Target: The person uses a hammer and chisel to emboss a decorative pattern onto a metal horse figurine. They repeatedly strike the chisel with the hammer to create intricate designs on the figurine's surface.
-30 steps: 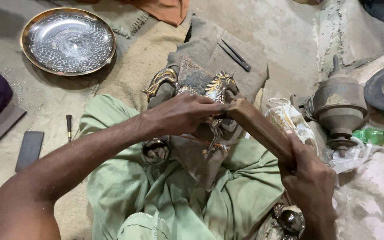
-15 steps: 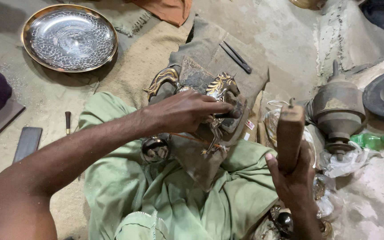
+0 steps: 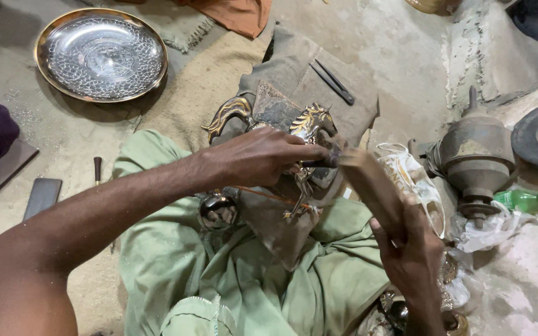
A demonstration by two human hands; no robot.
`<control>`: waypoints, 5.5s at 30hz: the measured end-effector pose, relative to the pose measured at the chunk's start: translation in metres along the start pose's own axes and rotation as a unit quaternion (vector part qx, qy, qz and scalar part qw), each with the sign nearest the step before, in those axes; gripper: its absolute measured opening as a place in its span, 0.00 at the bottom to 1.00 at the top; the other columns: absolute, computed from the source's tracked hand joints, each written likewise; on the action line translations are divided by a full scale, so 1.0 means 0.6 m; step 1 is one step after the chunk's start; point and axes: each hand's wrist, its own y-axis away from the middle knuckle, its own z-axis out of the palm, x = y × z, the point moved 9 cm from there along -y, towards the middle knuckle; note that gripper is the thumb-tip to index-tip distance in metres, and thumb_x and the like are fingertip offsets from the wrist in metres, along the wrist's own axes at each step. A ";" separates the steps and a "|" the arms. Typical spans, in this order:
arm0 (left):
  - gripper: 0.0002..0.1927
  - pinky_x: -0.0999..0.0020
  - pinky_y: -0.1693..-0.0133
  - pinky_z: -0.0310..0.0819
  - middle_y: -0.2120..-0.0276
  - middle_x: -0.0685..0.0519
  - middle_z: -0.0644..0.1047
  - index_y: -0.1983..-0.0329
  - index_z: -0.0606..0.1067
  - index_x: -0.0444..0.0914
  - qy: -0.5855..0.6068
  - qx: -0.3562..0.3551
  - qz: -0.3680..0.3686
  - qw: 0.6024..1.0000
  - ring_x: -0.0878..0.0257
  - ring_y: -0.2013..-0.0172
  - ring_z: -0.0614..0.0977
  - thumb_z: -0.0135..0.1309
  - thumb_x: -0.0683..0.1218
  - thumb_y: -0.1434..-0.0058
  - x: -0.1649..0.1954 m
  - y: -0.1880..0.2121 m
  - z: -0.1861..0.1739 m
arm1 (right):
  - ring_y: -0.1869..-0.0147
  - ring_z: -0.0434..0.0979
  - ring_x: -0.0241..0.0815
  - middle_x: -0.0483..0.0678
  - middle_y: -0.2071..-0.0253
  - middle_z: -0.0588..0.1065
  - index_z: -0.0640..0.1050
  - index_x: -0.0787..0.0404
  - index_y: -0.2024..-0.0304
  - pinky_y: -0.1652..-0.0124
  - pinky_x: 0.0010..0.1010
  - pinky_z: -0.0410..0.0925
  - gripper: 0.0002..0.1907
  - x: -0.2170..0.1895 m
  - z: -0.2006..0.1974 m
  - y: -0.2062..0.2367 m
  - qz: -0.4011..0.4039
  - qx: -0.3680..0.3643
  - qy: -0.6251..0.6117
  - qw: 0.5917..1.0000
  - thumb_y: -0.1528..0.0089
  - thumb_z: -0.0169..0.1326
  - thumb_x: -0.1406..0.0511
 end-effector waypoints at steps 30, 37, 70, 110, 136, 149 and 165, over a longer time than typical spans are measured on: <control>0.30 0.48 0.69 0.71 0.68 0.46 0.81 0.36 0.70 0.47 0.022 -0.003 -0.008 1.000 0.46 0.71 0.82 0.54 0.35 0.41 -0.012 0.004 -0.004 | 0.55 0.77 0.55 0.61 0.47 0.70 0.66 0.55 0.32 0.64 0.39 0.72 0.38 0.024 0.023 -0.004 -0.001 -0.067 0.027 0.997 0.43 0.66 0.62; 0.31 0.47 0.66 0.72 0.62 0.45 0.81 0.37 0.71 0.45 0.020 0.019 0.039 0.999 0.44 0.67 0.83 0.55 0.34 0.45 -0.008 0.011 -0.009 | 0.56 0.76 0.46 0.56 0.51 0.71 0.64 0.58 0.32 0.62 0.33 0.71 0.40 0.053 0.026 0.003 0.085 -0.053 -0.066 0.993 0.44 0.68 0.64; 0.32 0.49 0.61 0.75 0.59 0.47 0.81 0.34 0.71 0.48 0.039 0.025 0.043 0.998 0.46 0.60 0.83 0.63 0.40 0.43 -0.022 0.020 -0.018 | 0.52 0.76 0.50 0.55 0.52 0.73 0.67 0.56 0.38 0.56 0.39 0.71 0.35 0.053 0.015 -0.034 0.084 -0.061 -0.065 0.992 0.45 0.67 0.65; 0.32 0.52 0.62 0.78 0.55 0.49 0.82 0.35 0.70 0.51 0.077 0.031 0.048 0.995 0.50 0.59 0.85 0.53 0.33 0.42 -0.041 0.032 -0.019 | 0.52 0.81 0.55 0.57 0.47 0.76 0.69 0.55 0.32 0.57 0.41 0.76 0.37 -0.018 -0.031 -0.122 0.010 -0.073 -0.021 0.997 0.43 0.66 0.63; 0.28 0.50 0.61 0.74 0.58 0.50 0.81 0.37 0.72 0.47 0.088 0.017 0.026 0.996 0.50 0.59 0.84 0.53 0.35 0.40 -0.052 0.039 -0.026 | 0.50 0.81 0.56 0.55 0.43 0.73 0.65 0.49 0.30 0.60 0.45 0.75 0.39 -0.042 -0.038 -0.132 -0.018 -0.089 0.046 0.995 0.41 0.66 0.59; 0.37 0.55 0.59 0.80 0.52 0.48 0.82 0.37 0.72 0.47 0.032 0.035 0.039 0.998 0.49 0.58 0.85 0.54 0.31 0.53 -0.049 0.042 -0.030 | 0.56 0.81 0.57 0.56 0.48 0.74 0.69 0.52 0.35 0.63 0.47 0.72 0.34 -0.045 -0.020 -0.117 0.012 -0.093 0.097 0.991 0.42 0.66 0.65; 0.35 0.53 0.64 0.78 0.56 0.49 0.82 0.39 0.72 0.48 0.016 0.052 0.037 0.998 0.49 0.64 0.85 0.55 0.32 0.51 -0.030 0.042 -0.045 | 0.55 0.78 0.52 0.53 0.51 0.75 0.62 0.55 0.28 0.58 0.43 0.71 0.36 -0.020 0.010 -0.090 0.056 -0.030 -0.155 0.986 0.36 0.63 0.63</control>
